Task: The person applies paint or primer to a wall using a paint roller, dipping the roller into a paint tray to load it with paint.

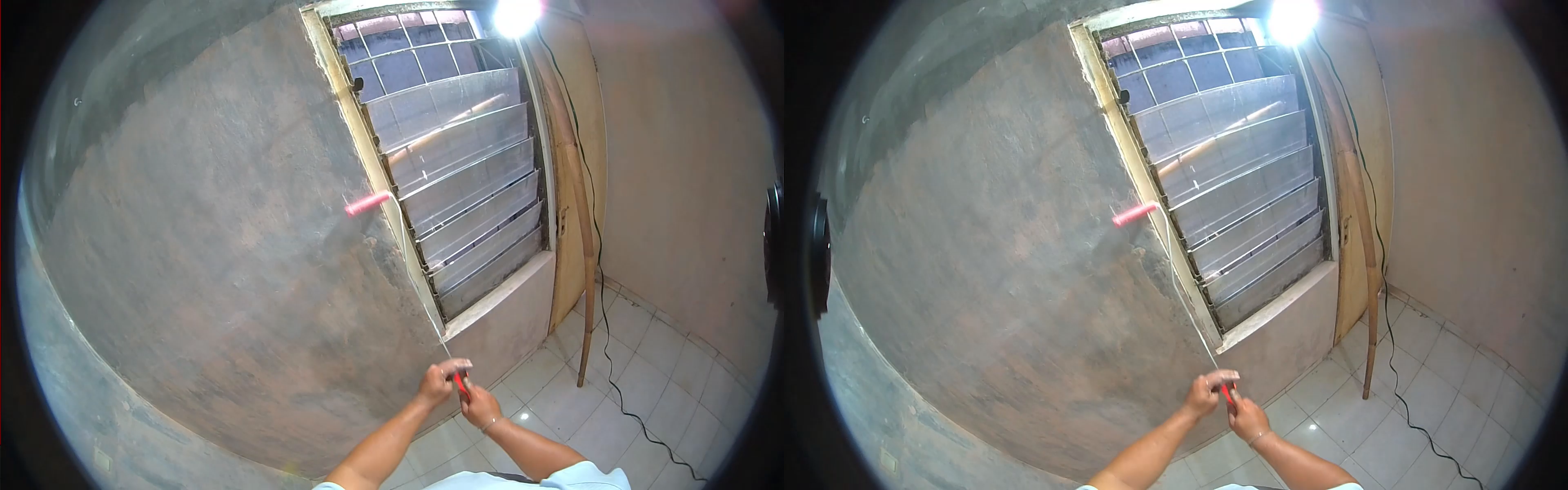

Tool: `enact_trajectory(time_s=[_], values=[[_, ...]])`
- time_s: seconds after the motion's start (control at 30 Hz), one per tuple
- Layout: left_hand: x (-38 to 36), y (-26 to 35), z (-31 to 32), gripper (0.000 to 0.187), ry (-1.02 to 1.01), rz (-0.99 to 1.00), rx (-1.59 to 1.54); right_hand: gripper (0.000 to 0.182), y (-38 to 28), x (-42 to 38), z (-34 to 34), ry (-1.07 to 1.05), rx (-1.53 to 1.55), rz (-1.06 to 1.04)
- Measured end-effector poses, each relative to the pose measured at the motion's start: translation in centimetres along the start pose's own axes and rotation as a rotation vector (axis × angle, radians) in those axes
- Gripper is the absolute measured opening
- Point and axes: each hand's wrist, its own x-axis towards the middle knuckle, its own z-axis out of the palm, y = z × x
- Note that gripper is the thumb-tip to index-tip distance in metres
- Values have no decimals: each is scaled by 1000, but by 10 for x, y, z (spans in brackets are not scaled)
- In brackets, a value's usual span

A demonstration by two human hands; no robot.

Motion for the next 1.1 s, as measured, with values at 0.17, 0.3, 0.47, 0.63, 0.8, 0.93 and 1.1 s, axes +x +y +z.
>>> enact_trajectory(time_s=[0.17,0.3,0.47,0.63,0.8,0.93,1.1], values=[[45,34,-42,62,50,102,-37,35,-37,34,-24,73,70,-60],[79,79,-79,62,133,4,-105,31,-77,83,-43,99,104,-87],[30,12,-31,63,51,121,-47,25,-30,12,-15,37,38,-14],[50,51,-49,62,12,2,-68,23,-41,43,-28,83,24,-61],[47,40,-36,62,67,56,-143,24,-43,37,-37,66,32,-24],[7,12,-4,63,-7,68,42,33,-9,-17,-18,-39,5,64],[68,81,-48,65,123,114,-130,43,-63,61,-61,176,1,-175]])
